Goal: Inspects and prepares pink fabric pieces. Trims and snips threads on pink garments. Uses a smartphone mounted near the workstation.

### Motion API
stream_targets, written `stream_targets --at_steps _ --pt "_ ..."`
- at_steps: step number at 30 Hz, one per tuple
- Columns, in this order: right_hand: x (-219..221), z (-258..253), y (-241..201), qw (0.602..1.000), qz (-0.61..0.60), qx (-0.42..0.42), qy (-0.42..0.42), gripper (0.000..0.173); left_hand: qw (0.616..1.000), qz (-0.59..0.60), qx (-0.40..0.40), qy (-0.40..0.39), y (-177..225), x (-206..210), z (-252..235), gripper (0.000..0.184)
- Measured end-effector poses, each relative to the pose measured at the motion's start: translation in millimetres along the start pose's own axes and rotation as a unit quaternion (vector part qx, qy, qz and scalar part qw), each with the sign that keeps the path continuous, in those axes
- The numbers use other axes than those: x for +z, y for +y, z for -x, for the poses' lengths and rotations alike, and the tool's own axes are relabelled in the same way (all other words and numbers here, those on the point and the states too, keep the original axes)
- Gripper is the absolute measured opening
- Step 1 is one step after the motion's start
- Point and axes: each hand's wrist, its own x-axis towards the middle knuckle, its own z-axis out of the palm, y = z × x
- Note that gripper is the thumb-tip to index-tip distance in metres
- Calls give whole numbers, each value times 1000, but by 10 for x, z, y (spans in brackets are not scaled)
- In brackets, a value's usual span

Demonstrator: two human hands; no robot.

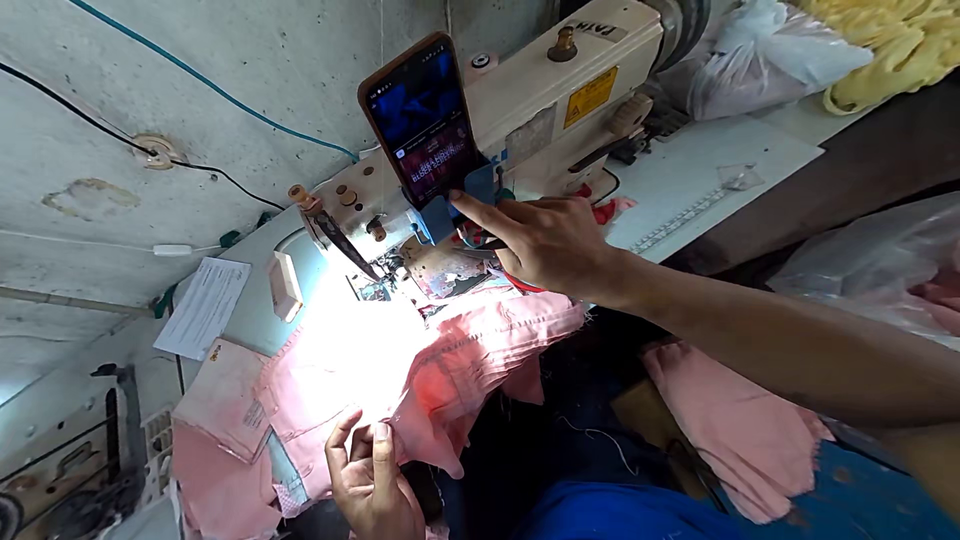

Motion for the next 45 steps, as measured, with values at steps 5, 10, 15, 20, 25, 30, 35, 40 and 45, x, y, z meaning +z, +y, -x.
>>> stream_targets --at_steps 5,10,15,20,25,30,35,40,45 --pt "46 116 -37 1000 0 1 -12 60 1000 1 -1 2 -1 -6 1 29" --pt "30 157 -71 1000 2 2 -3 56 1000 6 -3 6 -6 -4 9 29" --pt "-64 81 -90 1000 -12 2 -2 58 1000 -1 -4 5 -3 -4 13 29" --pt "-103 -77 -30 999 -10 -4 32 58 1000 5 -4 7 7 -3 15 28" --pt "-189 -252 -30 998 -11 6 54 56 1000 0 -5 4 8 -5 14 29" --pt "-189 -315 -57 999 -7 27 45 58 1000 1 -8 5 3 -4 13 29" --pt "-176 101 -639 980 -195 37 -8 52 1000 -14 -4 -1 10 63 -7 30" --pt "-4 462 -1228 888 -437 101 -101 42 996 -62 39 -51 106 167 -59 40" --pt "57 469 -1346 863 -465 165 -106 30 992 -74 62 -76 201 231 -112 45"
